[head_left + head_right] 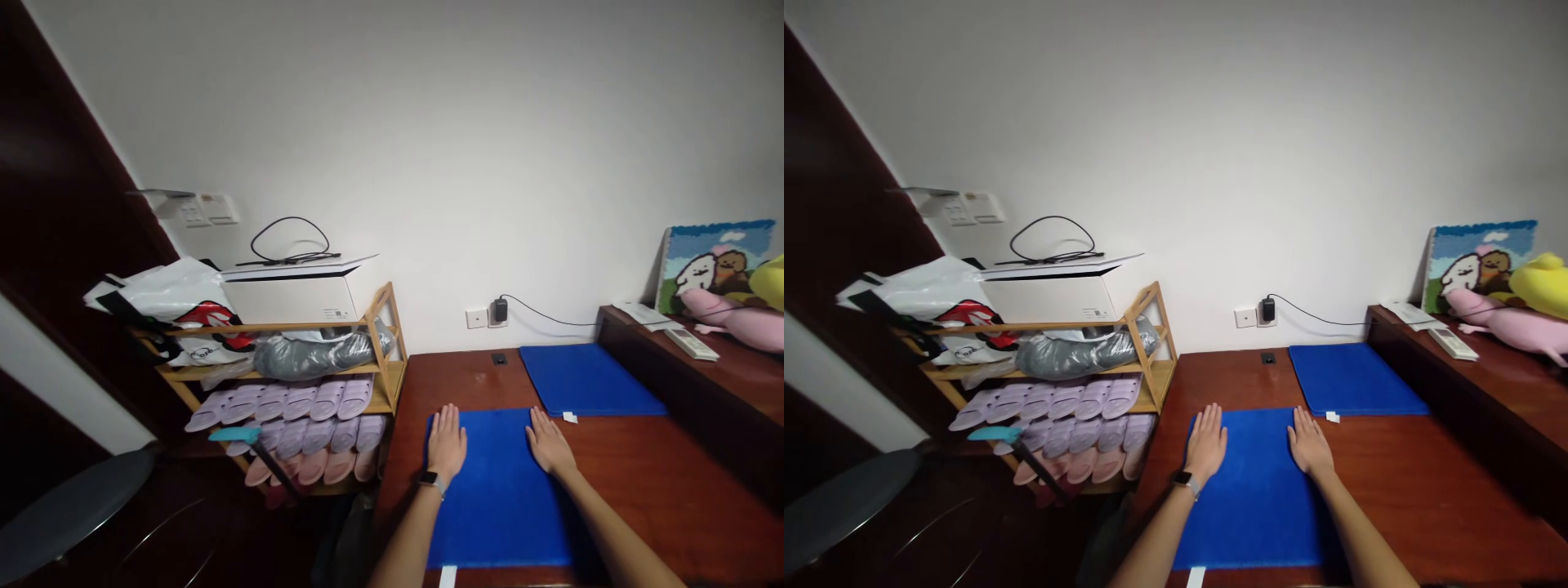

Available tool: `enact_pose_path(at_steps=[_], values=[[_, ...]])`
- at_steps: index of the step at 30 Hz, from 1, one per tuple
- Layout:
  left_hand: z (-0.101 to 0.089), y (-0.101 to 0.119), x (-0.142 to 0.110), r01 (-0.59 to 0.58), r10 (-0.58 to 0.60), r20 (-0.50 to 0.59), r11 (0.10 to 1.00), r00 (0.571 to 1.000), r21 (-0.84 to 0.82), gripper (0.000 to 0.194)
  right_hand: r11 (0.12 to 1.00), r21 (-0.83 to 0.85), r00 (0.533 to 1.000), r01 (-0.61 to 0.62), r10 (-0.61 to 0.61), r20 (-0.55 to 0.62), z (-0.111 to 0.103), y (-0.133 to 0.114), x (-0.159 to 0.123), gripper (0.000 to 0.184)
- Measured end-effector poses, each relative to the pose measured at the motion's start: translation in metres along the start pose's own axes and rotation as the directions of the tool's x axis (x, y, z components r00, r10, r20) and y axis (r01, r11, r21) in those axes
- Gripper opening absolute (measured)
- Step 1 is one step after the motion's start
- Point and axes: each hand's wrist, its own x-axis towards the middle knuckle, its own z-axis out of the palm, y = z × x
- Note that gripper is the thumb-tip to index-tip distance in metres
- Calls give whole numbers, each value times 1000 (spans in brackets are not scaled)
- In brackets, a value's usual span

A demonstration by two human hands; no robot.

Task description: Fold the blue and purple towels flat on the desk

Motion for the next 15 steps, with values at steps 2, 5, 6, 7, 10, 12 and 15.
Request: enact_pose_path(at_steps=[2,5,6,7,10,12,15], values=[[7,40,5,-98,96,-19,993,995,-73,61,1000,-16,1000,2,-2,5,-1,0,0,74],[22,105,12,-189,192,1,965,981,-183,63,999,-41,1000,17,-17,16,-4,1,-1,73],[27,121,14,-189,197,19,960,980,-206,65,999,-46,999,27,-27,17,-4,1,-1,73],[31,132,16,-176,189,41,959,981,-221,67,998,-48,999,37,-36,17,-4,2,-1,73],[35,125,14,-120,143,91,968,985,-222,70,999,-35,999,40,-40,-3,-3,4,-1,72],[30,91,9,-60,78,101,983,992,-172,70,999,-15,999,29,-29,-20,-1,4,0,73],[18,20,-4,99,-97,93,995,991,-27,65,1000,5,999,20,-20,-28,1,4,1,74]])
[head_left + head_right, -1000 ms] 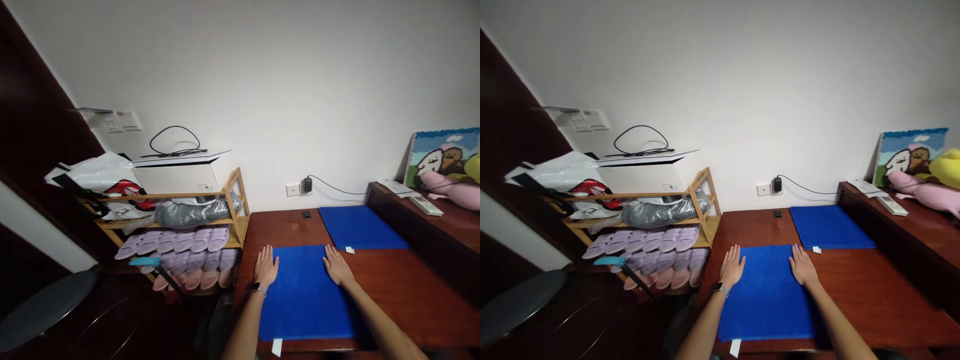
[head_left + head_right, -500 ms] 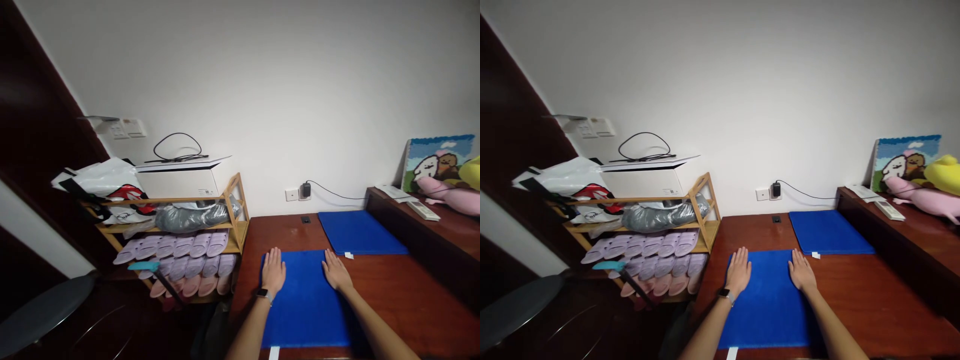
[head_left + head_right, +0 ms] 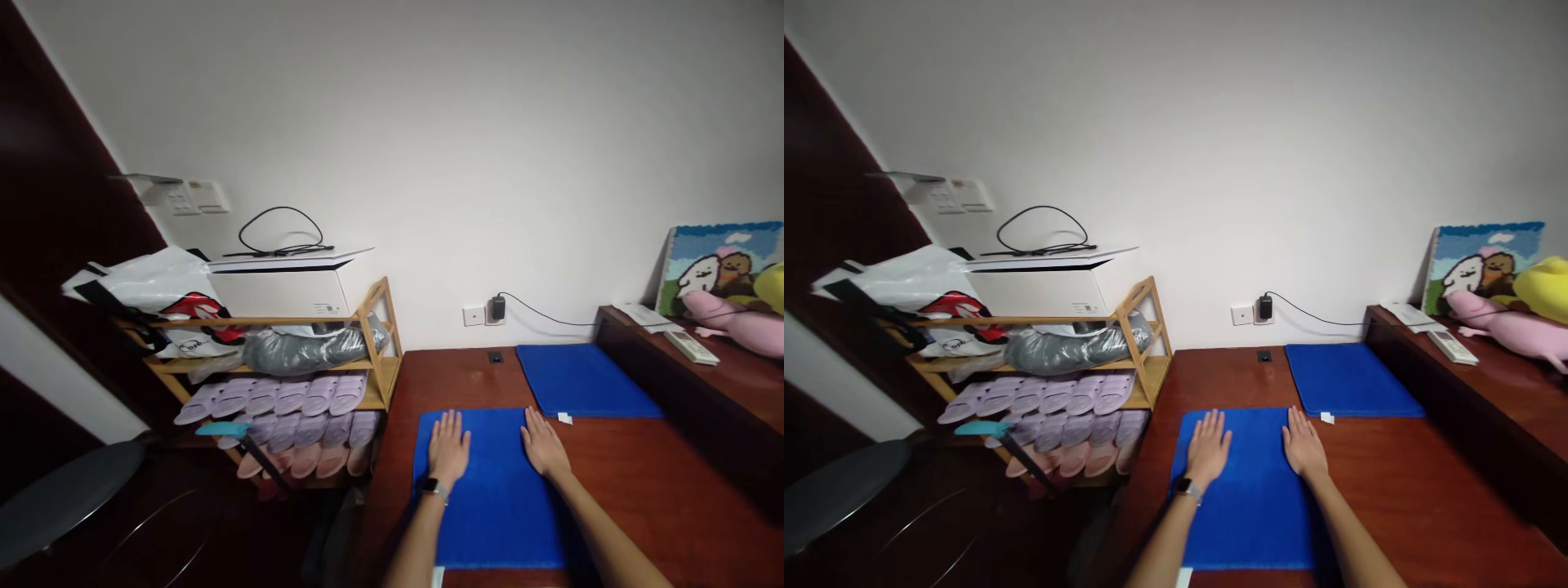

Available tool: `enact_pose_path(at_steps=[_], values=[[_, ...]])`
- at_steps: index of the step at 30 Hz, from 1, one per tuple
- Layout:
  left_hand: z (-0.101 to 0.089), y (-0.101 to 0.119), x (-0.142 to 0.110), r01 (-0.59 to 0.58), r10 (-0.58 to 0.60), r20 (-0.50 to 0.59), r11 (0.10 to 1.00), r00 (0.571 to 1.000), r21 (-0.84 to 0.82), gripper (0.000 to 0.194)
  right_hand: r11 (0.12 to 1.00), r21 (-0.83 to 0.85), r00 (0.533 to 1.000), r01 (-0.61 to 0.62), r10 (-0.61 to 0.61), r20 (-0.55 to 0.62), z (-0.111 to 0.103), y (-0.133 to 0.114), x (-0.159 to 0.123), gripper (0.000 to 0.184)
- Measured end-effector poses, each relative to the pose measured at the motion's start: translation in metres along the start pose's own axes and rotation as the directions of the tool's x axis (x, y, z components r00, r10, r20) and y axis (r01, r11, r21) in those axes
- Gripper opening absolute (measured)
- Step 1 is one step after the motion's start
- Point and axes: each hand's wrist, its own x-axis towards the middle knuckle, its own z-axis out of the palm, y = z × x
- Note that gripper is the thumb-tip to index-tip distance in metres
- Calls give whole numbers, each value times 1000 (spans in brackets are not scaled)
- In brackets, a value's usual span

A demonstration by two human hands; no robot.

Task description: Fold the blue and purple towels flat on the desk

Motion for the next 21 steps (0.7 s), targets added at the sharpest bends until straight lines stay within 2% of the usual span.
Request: enact_pose_path(at_steps=[3,6,11,15,17,19,21], values=[[-11,-53,-7,85,-83,-24,993,996,85,63,1000,5,1000,-16,16,16,-2,-2,2,73],[-14,-67,-11,78,-75,-29,991,997,108,63,999,16,998,-28,27,61,-8,-3,1,73],[-16,-55,-12,78,-75,-31,989,997,125,63,999,31,998,5,-7,66,-15,4,-25,72],[-26,-57,-11,64,-60,-30,986,998,153,65,999,27,998,25,-26,51,-10,10,-56,71],[-30,-50,-10,69,-61,-52,985,997,157,65,1000,12,999,16,-16,43,-7,9,-64,71],[-29,-26,-11,37,-27,-73,990,997,134,65,1000,8,999,11,-12,38,-8,6,-67,71],[-21,17,-14,-72,78,-75,994,994,79,64,1000,12,999,10,-11,45,-11,4,-67,71]])
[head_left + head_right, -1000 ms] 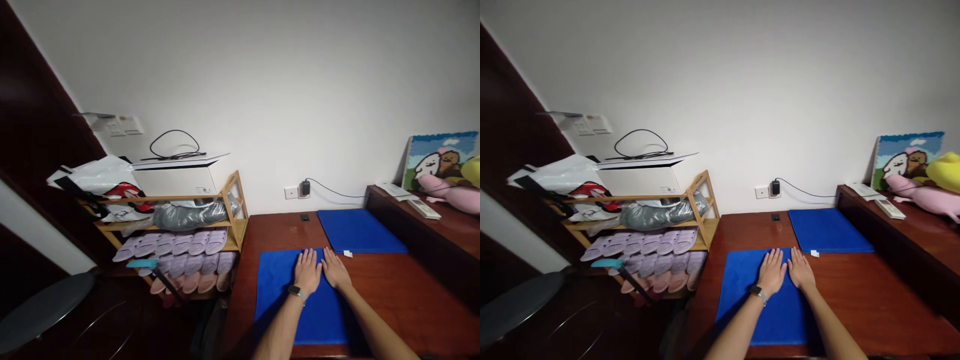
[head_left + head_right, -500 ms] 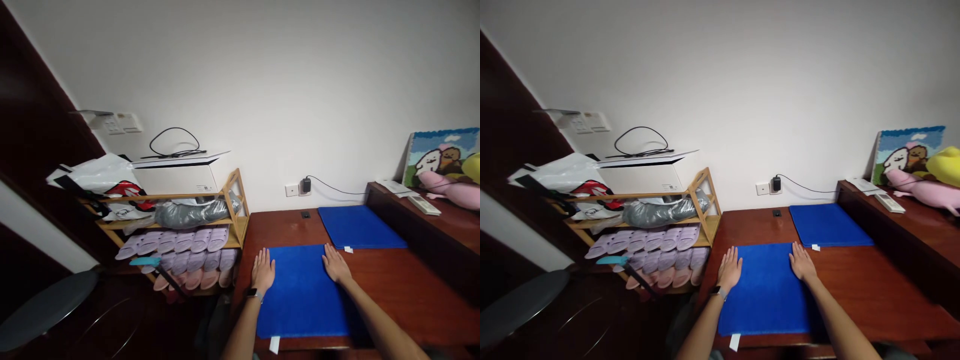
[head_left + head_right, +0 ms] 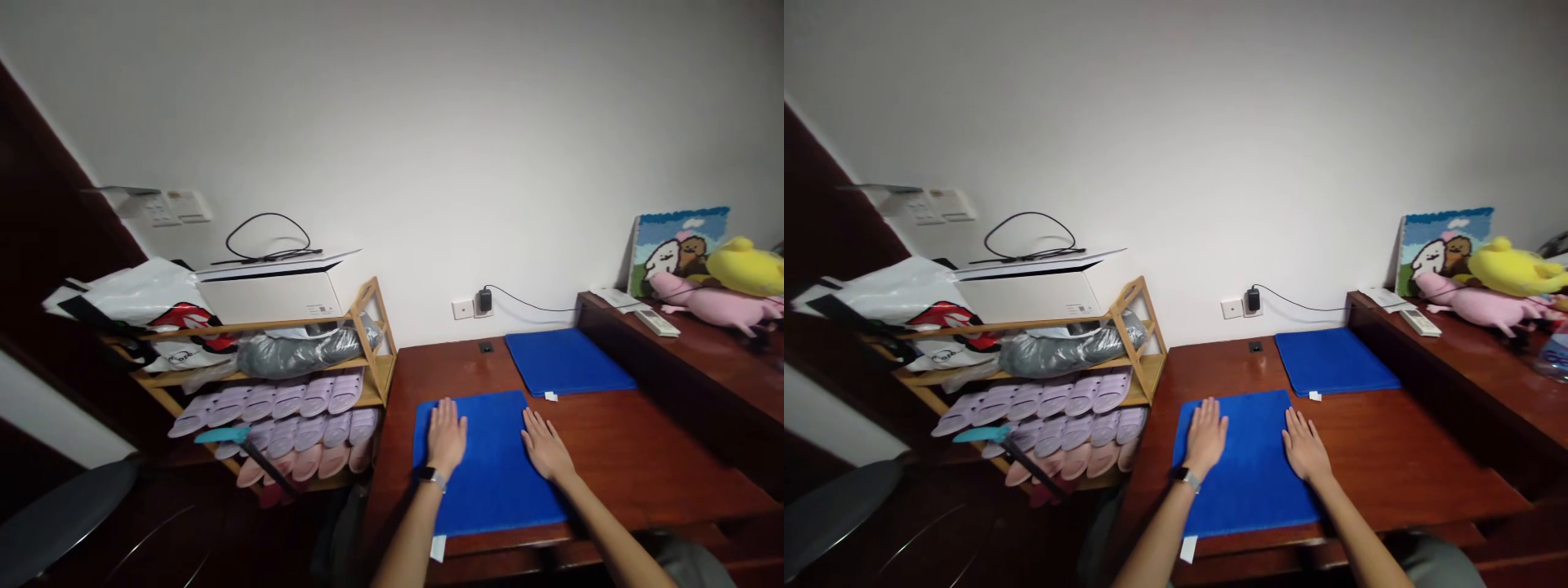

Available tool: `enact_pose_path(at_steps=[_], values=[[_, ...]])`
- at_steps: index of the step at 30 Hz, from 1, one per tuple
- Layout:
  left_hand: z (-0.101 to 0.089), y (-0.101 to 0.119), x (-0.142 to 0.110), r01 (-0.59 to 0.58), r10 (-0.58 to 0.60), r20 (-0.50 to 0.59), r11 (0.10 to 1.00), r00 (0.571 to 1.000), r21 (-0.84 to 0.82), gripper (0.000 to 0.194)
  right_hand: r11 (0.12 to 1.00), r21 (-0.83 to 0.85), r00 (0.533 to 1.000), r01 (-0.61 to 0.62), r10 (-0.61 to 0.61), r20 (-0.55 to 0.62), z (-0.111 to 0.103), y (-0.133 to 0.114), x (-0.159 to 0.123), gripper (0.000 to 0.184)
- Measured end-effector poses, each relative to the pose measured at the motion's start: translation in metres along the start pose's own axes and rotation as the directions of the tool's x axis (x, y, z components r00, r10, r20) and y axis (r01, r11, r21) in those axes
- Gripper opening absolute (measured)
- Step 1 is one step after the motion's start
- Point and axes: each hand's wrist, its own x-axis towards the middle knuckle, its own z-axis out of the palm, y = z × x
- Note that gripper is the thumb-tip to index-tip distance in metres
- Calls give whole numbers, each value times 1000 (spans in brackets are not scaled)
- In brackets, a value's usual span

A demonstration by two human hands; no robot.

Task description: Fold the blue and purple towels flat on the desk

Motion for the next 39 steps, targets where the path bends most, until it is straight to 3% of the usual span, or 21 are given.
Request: enact_pose_path(at_steps=[4,6,7,9,14,16,19,23,25,27,30,32,34,36,39], values=[[21,101,-5,-268,275,20,949,961,-167,65,1000,-18,999,16,-16,30,-5,1,0,69],[29,127,-5,-273,291,61,940,955,-207,67,999,-33,998,34,-32,47,-6,3,-1,69],[31,128,-5,-254,276,82,944,958,-211,67,999,-40,998,35,-33,51,-5,3,-1,69],[30,108,-7,-206,228,103,960,968,-191,66,999,-50,999,16,-14,46,-3,4,-2,70],[14,-16,-34,7,-6,89,1000,996,-10,61,999,-47,999,-4,6,34,-1,2,-1,72],[7,-54,-47,66,-68,61,997,996,44,61,998,-55,999,-9,11,37,-4,0,0,71],[2,-77,-58,73,-76,38,995,996,67,60,998,-55,997,-21,25,69,-12,-1,-1,70],[-4,-75,-58,73,-75,25,996,997,55,60,1000,-17,997,-21,22,74,-17,-1,-20,70],[-7,-64,-58,78,-78,-15,996,997,39,59,1000,-13,998,-27,28,49,-13,-1,-36,71],[-7,-39,-59,57,-57,-49,998,997,0,58,999,-32,999,-22,23,32,-5,-1,-50,72],[-3,32,-61,-132,126,-54,984,991,-120,58,996,-84,1000,-19,20,9,5,-1,-62,72],[2,87,-61,-280,276,-48,937,960,-208,59,993,-116,1000,-5,5,0,9,2,-63,69],[7,129,-61,-324,332,-12,910,943,-260,62,989,-143,999,39,-40,0,11,5,-62,66],[11,144,-62,-295,317,39,916,948,-273,65,986,-153,998,69,-70,0,13,7,-60,65],[11,114,-74,-214,234,58,946,970,-243,65,993,-118,1000,19,-21,-18,13,6,-60,67]])
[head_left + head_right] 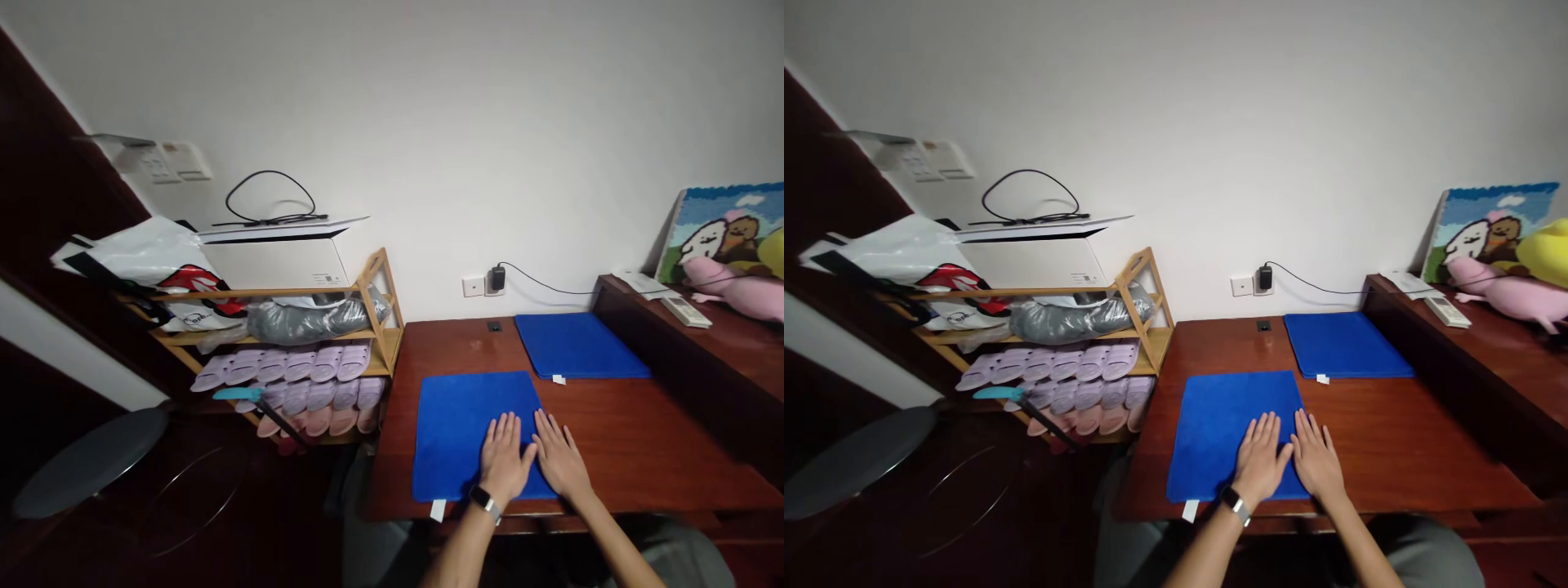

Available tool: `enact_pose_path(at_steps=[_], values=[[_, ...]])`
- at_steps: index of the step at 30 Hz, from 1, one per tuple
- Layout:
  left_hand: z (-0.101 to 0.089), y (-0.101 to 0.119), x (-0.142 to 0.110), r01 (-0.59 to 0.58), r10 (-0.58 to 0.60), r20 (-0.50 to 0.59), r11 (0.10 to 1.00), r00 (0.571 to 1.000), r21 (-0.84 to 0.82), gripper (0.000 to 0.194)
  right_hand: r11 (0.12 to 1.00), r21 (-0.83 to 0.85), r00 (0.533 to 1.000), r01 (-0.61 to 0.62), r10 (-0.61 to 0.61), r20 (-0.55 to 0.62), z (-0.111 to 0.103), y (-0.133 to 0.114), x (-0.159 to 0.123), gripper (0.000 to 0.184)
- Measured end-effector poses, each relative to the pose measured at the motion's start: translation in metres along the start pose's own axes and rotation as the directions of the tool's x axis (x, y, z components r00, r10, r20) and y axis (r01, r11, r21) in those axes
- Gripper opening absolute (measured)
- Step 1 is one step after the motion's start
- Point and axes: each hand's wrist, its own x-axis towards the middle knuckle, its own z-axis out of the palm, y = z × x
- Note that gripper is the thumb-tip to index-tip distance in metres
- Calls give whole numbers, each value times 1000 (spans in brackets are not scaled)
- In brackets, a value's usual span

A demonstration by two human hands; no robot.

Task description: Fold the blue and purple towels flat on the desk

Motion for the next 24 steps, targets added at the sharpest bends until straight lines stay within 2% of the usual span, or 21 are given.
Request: enact_pose_path(at_steps=[2,5,7,9,13,19,21,24], values=[[-10,-38,-25,84,-82,-54,995,995,53,63,999,30,999,-37,37,-4,-2,-3,-1,70],[-26,-97,-67,235,-211,-151,958,966,167,60,998,48,999,-43,42,5,-7,-7,-1,71],[-32,-123,-89,281,-241,-194,935,951,217,60,998,47,999,-43,43,18,-11,-8,0,71],[-34,-135,-101,291,-244,-206,926,948,241,60,998,43,999,-48,47,26,-15,-9,-1,71],[-35,-135,-105,287,-240,-203,927,949,244,60,998,40,999,-50,50,5,-15,-9,-14,72],[-43,-126,-104,266,-216,-219,935,952,234,61,997,68,998,-32,36,-59,3,-7,-44,72],[-44,-107,-95,238,-198,-198,949,960,207,60,997,66,997,-29,33,-64,6,-7,-46,73],[-39,-57,-68,78,-64,-119,990,991,116,59,998,62,997,-31,35,-63,5,-7,-45,73]])
